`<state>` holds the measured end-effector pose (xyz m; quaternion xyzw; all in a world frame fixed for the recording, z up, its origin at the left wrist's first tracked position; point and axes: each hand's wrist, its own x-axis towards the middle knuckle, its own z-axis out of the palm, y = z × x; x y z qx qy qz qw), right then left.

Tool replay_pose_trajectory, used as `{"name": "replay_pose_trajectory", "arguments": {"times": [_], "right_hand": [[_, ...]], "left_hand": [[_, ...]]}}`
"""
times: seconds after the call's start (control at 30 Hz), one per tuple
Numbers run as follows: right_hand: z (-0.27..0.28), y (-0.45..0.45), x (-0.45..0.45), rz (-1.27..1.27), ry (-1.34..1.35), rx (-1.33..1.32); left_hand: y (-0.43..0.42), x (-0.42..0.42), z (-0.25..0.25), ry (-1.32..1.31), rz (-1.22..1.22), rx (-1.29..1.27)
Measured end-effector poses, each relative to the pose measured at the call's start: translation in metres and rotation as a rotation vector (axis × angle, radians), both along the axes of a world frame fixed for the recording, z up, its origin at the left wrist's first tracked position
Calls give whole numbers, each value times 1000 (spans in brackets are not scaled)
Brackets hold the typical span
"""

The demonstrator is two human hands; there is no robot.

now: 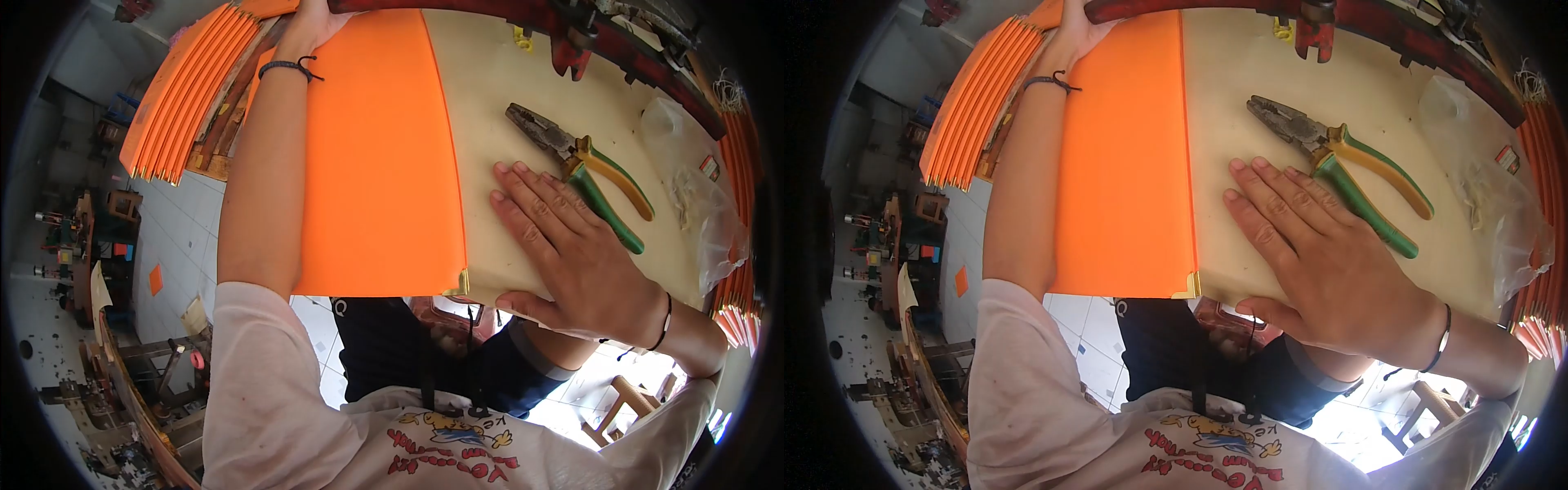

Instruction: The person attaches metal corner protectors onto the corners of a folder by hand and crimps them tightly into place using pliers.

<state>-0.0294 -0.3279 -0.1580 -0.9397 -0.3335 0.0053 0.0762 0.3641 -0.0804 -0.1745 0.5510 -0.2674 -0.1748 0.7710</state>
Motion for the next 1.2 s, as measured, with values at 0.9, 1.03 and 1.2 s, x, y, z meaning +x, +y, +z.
{"name": "replay_pose_trajectory", "arguments": {"times": [0.9,1.03,1.2], "right_hand": [[9,13,-16,54,191,216],[9,13,-15,69,177,192],[6,13,-16,54,92,161]], "left_hand": [[-10,-17,10,55,89,31],[-4,-6,6,60,11,16],[-6,-9,3,52,59,-13]]}}
